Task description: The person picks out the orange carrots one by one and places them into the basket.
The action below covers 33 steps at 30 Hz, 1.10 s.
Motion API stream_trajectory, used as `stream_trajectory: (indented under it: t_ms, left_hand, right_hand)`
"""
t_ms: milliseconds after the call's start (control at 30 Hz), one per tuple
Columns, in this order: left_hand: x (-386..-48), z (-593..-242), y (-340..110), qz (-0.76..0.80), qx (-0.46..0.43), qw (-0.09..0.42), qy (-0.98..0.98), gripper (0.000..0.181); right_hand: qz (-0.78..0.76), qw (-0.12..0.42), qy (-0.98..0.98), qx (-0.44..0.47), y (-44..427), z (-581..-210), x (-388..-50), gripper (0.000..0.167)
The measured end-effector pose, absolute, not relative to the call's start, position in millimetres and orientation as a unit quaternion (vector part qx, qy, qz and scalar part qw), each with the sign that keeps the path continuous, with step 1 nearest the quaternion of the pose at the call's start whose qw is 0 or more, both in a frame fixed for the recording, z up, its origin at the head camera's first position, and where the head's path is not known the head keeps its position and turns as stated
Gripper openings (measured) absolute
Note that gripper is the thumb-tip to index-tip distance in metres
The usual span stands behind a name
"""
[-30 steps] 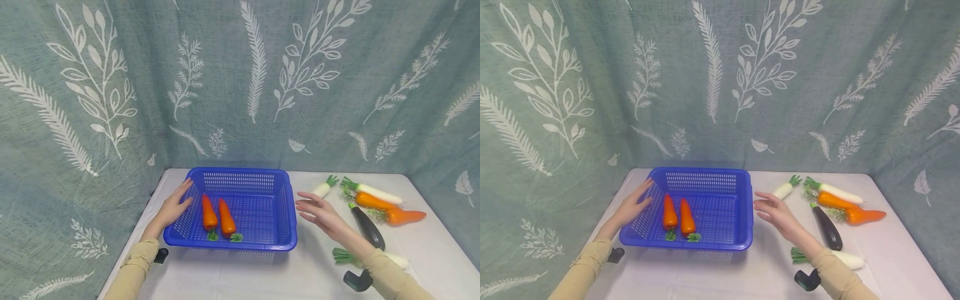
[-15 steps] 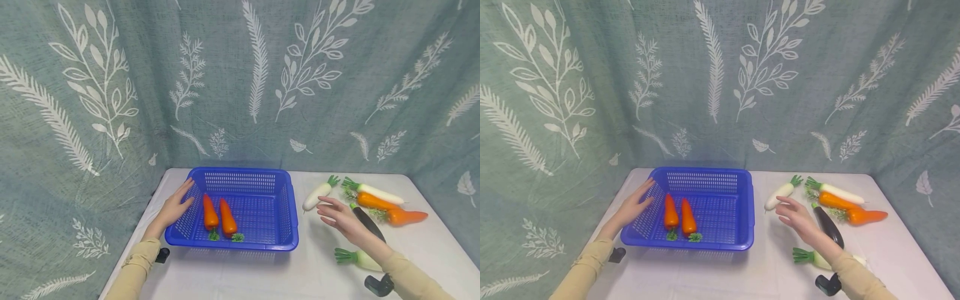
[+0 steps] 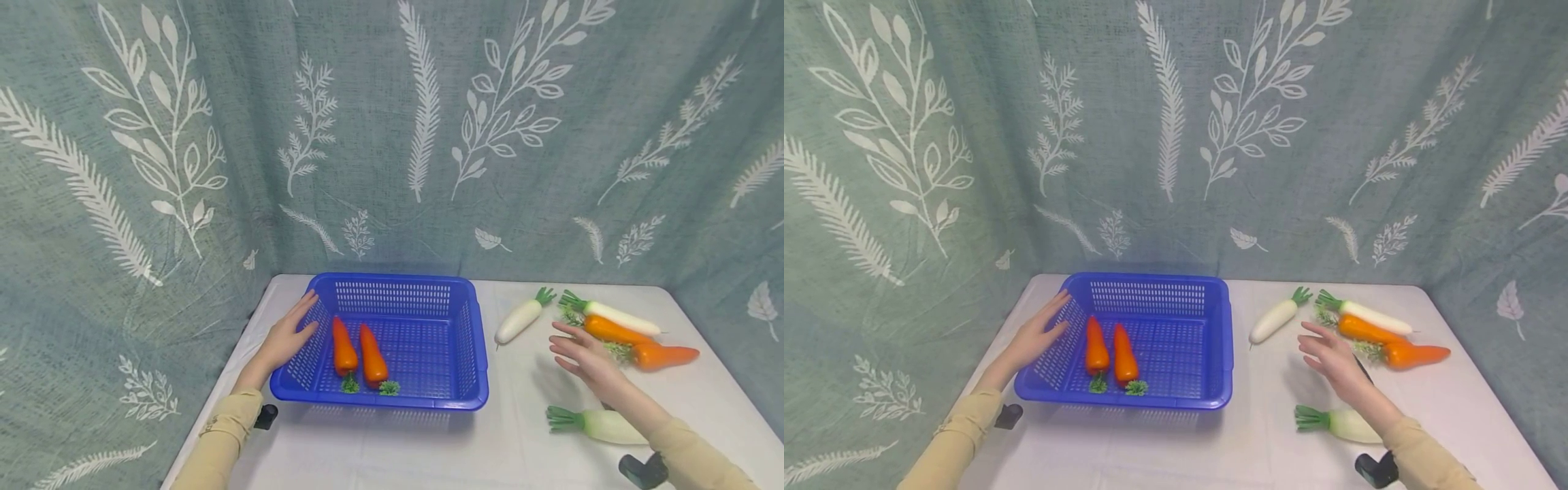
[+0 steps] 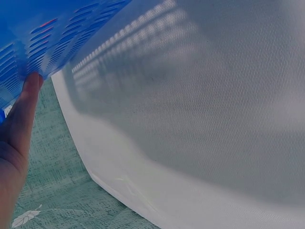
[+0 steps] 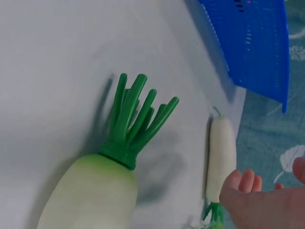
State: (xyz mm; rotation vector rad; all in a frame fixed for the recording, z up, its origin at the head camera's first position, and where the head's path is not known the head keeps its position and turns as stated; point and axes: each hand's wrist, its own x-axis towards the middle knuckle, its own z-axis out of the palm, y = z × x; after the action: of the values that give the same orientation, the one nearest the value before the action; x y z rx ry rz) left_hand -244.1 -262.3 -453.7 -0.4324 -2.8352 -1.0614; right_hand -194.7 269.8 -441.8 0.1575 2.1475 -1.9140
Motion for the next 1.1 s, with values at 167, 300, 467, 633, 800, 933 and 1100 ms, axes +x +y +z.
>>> stream_trajectory:
  t_ms: [167, 300, 467, 633, 800, 933, 1100]
  left_hand:
    - [-243, -453, -262, -0.346, -0.143, 0.042, -0.926, 0.054]
    - [-243, -452, -262, -0.346, -0.144, 0.044, -0.926, 0.054]
    - [-244, -454, -262, -0.344, -0.145, 0.048, -0.927, 0.054]
    - [-244, -455, -263, -0.346, -0.146, 0.048, -0.926, 0.054]
    - [-244, -457, -264, -0.345, -0.145, 0.049, -0.926, 0.054]
    - [-245, -459, -264, -0.343, -0.147, 0.053, -0.926, 0.054]
    - [-245, -460, -264, -0.342, -0.149, 0.054, -0.926, 0.054]
  right_hand:
    - [-0.645, 0.131, 0.749, 0.076, 280, -446, -195, 0.066]
    - [-0.631, 0.129, 0.760, 0.087, 287, -446, -193, 0.071]
    - [-0.637, 0.119, 0.755, 0.099, 297, -446, -191, 0.075]
    - [-0.653, 0.110, 0.738, 0.128, 311, -449, -192, 0.078]
    - [-0.629, 0.083, 0.757, 0.159, 324, -451, -192, 0.076]
    - [-0.619, 0.036, 0.761, 0.190, 334, -451, -190, 0.072]
    - [-0.630, -0.001, 0.741, 0.232, 347, -452, -189, 0.070]
